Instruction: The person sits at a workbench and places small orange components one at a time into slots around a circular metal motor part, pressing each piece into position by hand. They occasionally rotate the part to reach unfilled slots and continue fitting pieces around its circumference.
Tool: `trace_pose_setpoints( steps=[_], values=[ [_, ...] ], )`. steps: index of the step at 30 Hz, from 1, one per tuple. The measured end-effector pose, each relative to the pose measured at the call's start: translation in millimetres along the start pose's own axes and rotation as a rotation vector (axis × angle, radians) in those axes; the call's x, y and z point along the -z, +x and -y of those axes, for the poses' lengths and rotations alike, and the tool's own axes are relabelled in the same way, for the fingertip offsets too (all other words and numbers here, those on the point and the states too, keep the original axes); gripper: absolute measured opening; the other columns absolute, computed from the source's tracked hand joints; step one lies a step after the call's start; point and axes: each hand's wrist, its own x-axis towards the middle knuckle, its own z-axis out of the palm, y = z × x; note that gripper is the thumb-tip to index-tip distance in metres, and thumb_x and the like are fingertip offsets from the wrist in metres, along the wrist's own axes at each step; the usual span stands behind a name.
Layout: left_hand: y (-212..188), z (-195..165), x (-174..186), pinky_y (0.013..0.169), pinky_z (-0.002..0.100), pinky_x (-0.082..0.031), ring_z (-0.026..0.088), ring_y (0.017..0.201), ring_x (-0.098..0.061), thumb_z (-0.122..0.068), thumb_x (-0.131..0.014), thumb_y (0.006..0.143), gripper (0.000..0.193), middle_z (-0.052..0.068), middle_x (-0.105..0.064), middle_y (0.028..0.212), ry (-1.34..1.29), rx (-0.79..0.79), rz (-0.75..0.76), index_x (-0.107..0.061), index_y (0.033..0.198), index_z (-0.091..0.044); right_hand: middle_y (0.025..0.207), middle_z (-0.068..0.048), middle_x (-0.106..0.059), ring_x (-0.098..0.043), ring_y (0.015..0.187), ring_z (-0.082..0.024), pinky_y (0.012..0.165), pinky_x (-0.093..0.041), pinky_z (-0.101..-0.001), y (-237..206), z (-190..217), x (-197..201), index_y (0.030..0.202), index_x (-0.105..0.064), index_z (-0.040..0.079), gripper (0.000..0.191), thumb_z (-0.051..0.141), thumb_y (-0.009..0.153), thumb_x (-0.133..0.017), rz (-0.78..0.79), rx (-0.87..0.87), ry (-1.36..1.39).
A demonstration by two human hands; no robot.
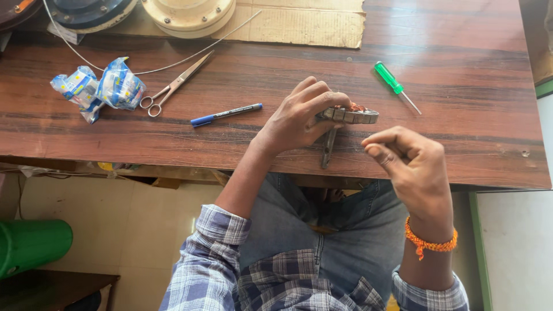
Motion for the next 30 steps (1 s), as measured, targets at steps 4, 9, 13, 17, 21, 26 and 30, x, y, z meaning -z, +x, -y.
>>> trace_pose_setpoints(
  steps=[4, 9, 13, 17, 21, 26, 30],
  values=[
    [-2, 0, -2, 0.096, 0.042, -0.052, 0.026, 0.103, -0.059, -0.016, -0.086, 0.084, 0.054, 0.003, -0.064, 0.108, 0.025, 0.004, 0.009, -0.061, 0.132, -0.015, 0.078, 0.003, -0.059, -0.043, 0.063, 0.000, 0.053, -0.031, -0.0173, 9, 2, -10, 0.107, -0.075, -0.002, 0.010, 0.005, 0.100, -0.072, -0.051, -0.041, 0.133],
    [-3, -4, -2, 0.099, 0.042, -0.052, 0.026, 0.106, -0.061, -0.013, -0.084, 0.085, 0.049, 0.004, -0.065, 0.112, 0.036, -0.030, -0.002, -0.060, 0.128, -0.013, 0.077, 0.005, -0.062, -0.041, 0.059, 0.002, 0.049, -0.028, -0.0179, 30, 5, -4, 0.106, -0.073, -0.001, 0.011, 0.006, 0.099, -0.071, -0.008, -0.057, 0.204],
    [-4, -5, -2, 0.097, 0.042, -0.052, 0.026, 0.105, -0.063, -0.013, -0.084, 0.085, 0.046, 0.003, -0.067, 0.111, 0.077, -0.057, -0.045, -0.061, 0.125, -0.013, 0.079, 0.000, -0.067, -0.042, 0.057, -0.001, 0.047, -0.031, -0.0201, 51, 13, 1, 0.106, -0.074, -0.001, 0.011, 0.008, 0.099, -0.072, 0.020, -0.036, 0.049],
    [-5, -3, -5, 0.095, 0.039, -0.055, 0.025, 0.103, -0.064, -0.015, -0.083, 0.087, 0.044, 0.003, -0.068, 0.113, 0.081, -0.099, -0.071, -0.062, 0.126, -0.011, 0.093, -0.004, -0.074, -0.067, 0.081, -0.005, 0.072, -0.054, -0.0212, 66, 22, 6, 0.104, -0.072, 0.001, 0.011, 0.010, 0.098, -0.071, 0.019, 0.176, -0.204],
    [-4, -5, -10, 0.095, 0.037, -0.057, 0.022, 0.101, -0.064, -0.018, -0.082, 0.091, 0.042, 0.003, -0.069, 0.114, 0.152, -0.160, -0.067, -0.062, 0.127, -0.010, 0.092, -0.009, -0.076, -0.069, 0.072, -0.014, 0.064, -0.054, -0.0282, 90, 24, 7, 0.105, -0.074, 0.003, 0.010, 0.012, 0.102, -0.072, 0.078, 0.323, -0.523],
    [-3, -14, -9, 0.090, 0.038, -0.057, 0.023, 0.097, -0.062, -0.018, -0.080, 0.091, 0.039, 0.005, -0.070, 0.115, 0.244, -0.176, -0.085, -0.063, 0.125, -0.008, 0.077, -0.006, -0.074, -0.069, 0.064, -0.018, 0.059, -0.051, -0.0313, 118, 15, 11, 0.096, -0.075, 0.008, 0.012, 0.020, 0.099, -0.075, 0.248, 0.687, -0.848],
    [-4, -16, -5, 0.093, 0.039, -0.057, 0.024, 0.101, -0.063, -0.016, -0.079, 0.093, 0.038, 0.007, -0.068, 0.115, 0.254, -0.195, -0.057, -0.063, 0.126, -0.006, 0.076, -0.002, -0.074, -0.069, 0.064, -0.016, 0.056, -0.049, -0.0302, 133, 2, 19, 0.092, -0.072, 0.011, 0.018, 0.027, 0.098, -0.077, 0.244, 0.845, -0.920]
  ],
)
